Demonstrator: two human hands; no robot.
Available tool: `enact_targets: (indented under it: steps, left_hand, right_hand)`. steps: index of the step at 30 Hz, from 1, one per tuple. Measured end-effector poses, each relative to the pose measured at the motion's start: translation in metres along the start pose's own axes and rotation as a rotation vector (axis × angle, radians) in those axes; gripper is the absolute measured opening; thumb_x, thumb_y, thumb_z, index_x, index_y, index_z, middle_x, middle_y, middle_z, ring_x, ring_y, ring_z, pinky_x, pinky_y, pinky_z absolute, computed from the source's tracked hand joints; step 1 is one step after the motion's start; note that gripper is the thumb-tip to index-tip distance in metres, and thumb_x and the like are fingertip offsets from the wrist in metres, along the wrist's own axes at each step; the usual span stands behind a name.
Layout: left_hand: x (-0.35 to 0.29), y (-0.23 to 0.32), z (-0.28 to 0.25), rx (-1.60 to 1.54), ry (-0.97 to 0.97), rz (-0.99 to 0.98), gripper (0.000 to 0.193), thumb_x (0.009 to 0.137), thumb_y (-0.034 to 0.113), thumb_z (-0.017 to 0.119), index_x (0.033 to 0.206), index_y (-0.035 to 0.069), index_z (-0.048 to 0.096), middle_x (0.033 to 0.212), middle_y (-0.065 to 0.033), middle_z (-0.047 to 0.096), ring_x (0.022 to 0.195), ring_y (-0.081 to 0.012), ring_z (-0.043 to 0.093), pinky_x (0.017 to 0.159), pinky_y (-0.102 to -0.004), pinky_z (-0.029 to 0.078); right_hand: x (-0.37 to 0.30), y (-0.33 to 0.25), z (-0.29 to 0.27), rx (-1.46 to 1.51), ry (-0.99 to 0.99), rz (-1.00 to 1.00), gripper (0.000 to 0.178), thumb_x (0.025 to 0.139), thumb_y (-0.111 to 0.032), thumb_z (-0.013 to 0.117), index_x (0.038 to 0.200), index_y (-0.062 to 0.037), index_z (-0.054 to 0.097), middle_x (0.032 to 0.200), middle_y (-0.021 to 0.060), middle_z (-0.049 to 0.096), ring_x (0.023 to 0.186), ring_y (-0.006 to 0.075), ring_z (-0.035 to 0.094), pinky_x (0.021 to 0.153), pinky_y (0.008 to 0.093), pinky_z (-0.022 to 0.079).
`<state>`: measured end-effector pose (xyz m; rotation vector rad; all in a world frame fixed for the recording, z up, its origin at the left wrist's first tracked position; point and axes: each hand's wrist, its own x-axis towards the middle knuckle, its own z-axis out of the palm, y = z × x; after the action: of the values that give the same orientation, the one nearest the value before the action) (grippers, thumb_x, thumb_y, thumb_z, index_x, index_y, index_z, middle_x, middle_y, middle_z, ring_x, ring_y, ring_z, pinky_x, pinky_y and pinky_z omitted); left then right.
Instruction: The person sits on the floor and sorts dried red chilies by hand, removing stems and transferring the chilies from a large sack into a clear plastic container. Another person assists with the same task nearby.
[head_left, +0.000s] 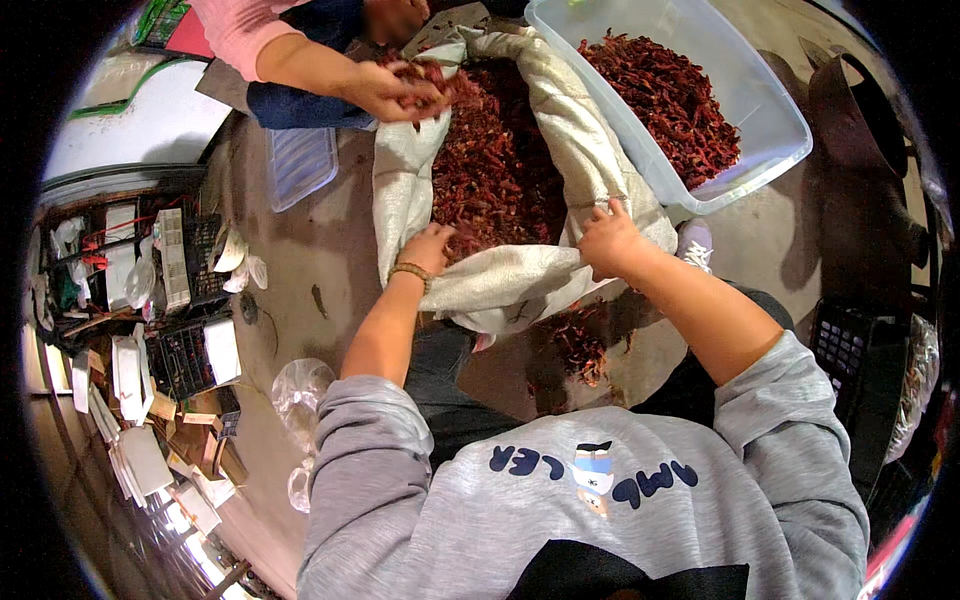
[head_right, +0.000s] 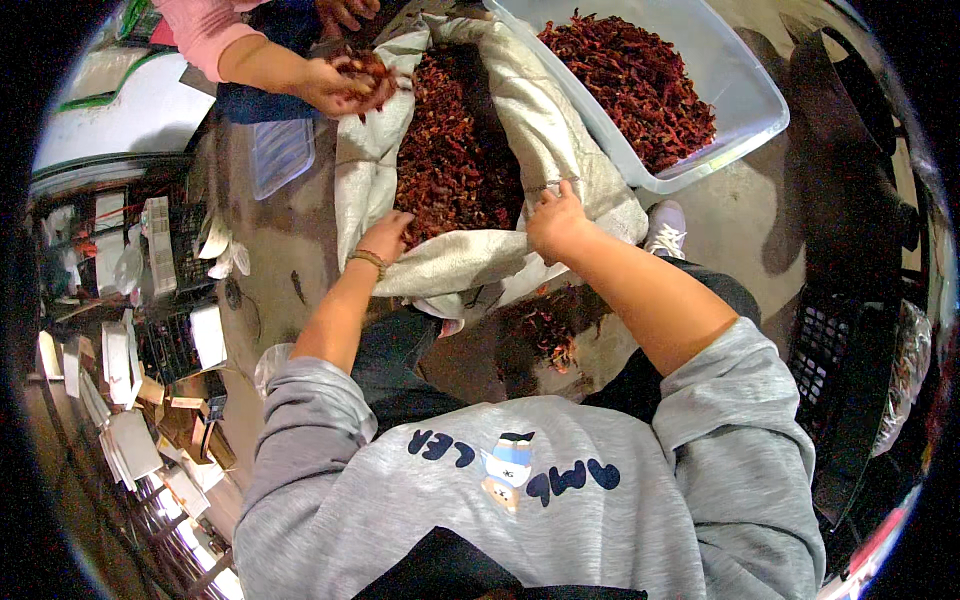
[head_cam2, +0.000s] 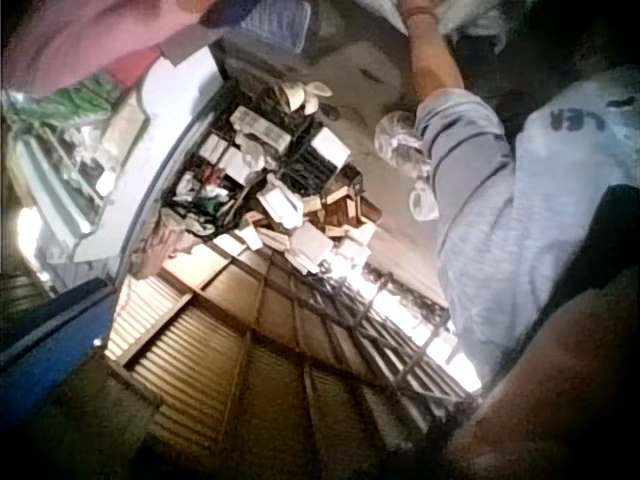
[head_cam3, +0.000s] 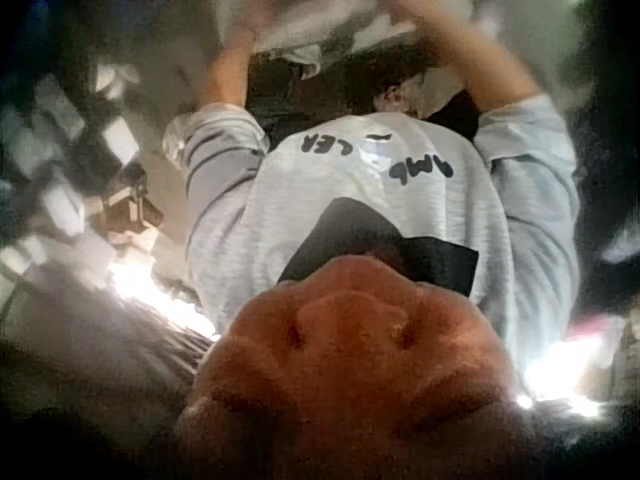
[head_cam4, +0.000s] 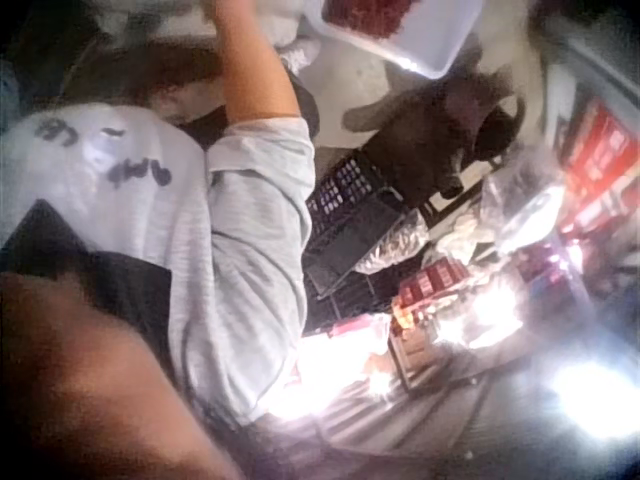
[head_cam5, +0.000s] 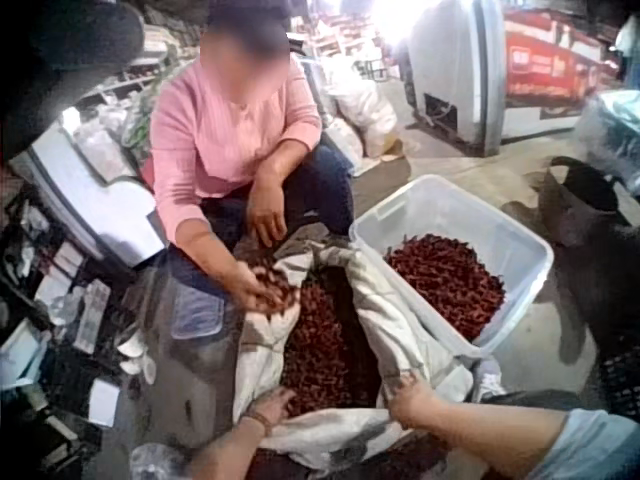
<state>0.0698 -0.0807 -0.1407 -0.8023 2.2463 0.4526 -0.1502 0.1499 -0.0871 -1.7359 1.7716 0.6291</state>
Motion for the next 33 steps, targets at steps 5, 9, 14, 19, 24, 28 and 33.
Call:
enact_targets:
  steps: [5, 9, 14, 19, 24, 28, 33]
  left_hand:
    - [0.011, 0.003, -0.003, -0.247, 0.244, 0.109, 0.058, 0.081, 0.007, 0.061, 0.135, 0.013, 0.042, 0.141, -0.0161, 0.034, 0.124, -0.0359, 0.042, 0.102, -0.0376, 0.040]
    - [0.048, 0.058, -0.007, 0.090, 0.363, 0.391, 0.069, 0.076, 0.020, 0.070, 0.138, 0.014, 0.038, 0.144, -0.0131, 0.032, 0.135, -0.0335, 0.028, 0.109, -0.0463, 0.027]
    - [0.095, 0.160, -0.012, 0.494, 0.144, 0.475, 0.056, 0.085, 0.023, 0.059, 0.137, 0.011, 0.042, 0.150, -0.0119, 0.024, 0.141, -0.0316, 0.013, 0.111, -0.0571, 0.013]
    - [0.125, 0.211, -0.012, 0.726, -0.093, 0.292, 0.057, 0.091, 0.028, 0.049, 0.143, 0.009, 0.034, 0.150, -0.0126, 0.026, 0.140, -0.0370, 0.012, 0.103, -0.0694, 0.013]
    - [0.128, 0.177, -0.031, 0.536, -0.105, 0.202, 0.060, 0.089, 0.031, 0.058, 0.142, 0.014, 0.035, 0.152, -0.0138, 0.019, 0.137, -0.0366, 0.021, 0.108, -0.0558, 0.023]
    - [0.103, 0.116, -0.031, 0.147, 0.089, 0.135, 0.062, 0.084, 0.017, 0.066, 0.137, 0.029, 0.037, 0.151, -0.0089, 0.018, 0.132, -0.0367, 0.031, 0.108, -0.0556, 0.025]
    - [0.070, 0.065, -0.023, 0.131, 0.140, 0.058, 0.058, 0.084, 0.010, 0.063, 0.133, 0.030, 0.039, 0.149, -0.0102, 0.022, 0.127, -0.0385, 0.037, 0.101, -0.0507, 0.040]
  right_hand:
    - [-0.004, 0.006, 0.002, -0.023, -0.007, -0.027, 0.046, 0.070, -0.040, 0.075, 0.109, -0.0152, 0.068, 0.115, 0.0027, 0.063, 0.120, 0.0229, 0.046, 0.101, 0.0517, 0.025]
    - [-0.014, 0.015, -0.005, -0.018, 0.041, 0.098, 0.031, 0.078, -0.029, 0.065, 0.106, -0.0153, 0.069, 0.112, 0.0028, 0.064, 0.115, 0.0222, 0.049, 0.095, 0.0498, 0.029]
    - [-0.015, 0.023, -0.003, 0.037, 0.140, 0.230, 0.025, 0.079, -0.017, 0.057, 0.100, -0.0144, 0.070, 0.109, 0.0050, 0.064, 0.111, 0.0218, 0.052, 0.095, 0.0485, 0.030]
    - [-0.019, 0.028, 0.003, 0.098, 0.356, 0.092, 0.020, 0.078, -0.015, 0.057, 0.093, -0.0152, 0.071, 0.110, 0.0042, 0.063, 0.108, 0.0218, 0.053, 0.095, 0.0463, 0.032]
    - [-0.020, 0.031, 0.014, 0.146, 0.357, -0.092, 0.021, 0.079, -0.017, 0.055, 0.096, -0.0152, 0.068, 0.099, 0.0026, 0.066, 0.107, 0.0223, 0.054, 0.096, 0.0446, 0.032]
    - [-0.017, 0.039, 0.011, 0.187, 0.220, 0.061, 0.024, 0.083, -0.016, 0.050, 0.100, -0.0145, 0.067, 0.092, 0.0034, 0.068, 0.107, 0.0226, 0.055, 0.098, 0.0462, 0.030]
    - [-0.020, 0.040, 0.007, 0.217, 0.202, 0.176, 0.027, 0.085, -0.018, 0.047, 0.102, -0.0133, 0.067, 0.098, 0.0059, 0.068, 0.111, 0.0238, 0.053, 0.102, 0.0505, 0.025]
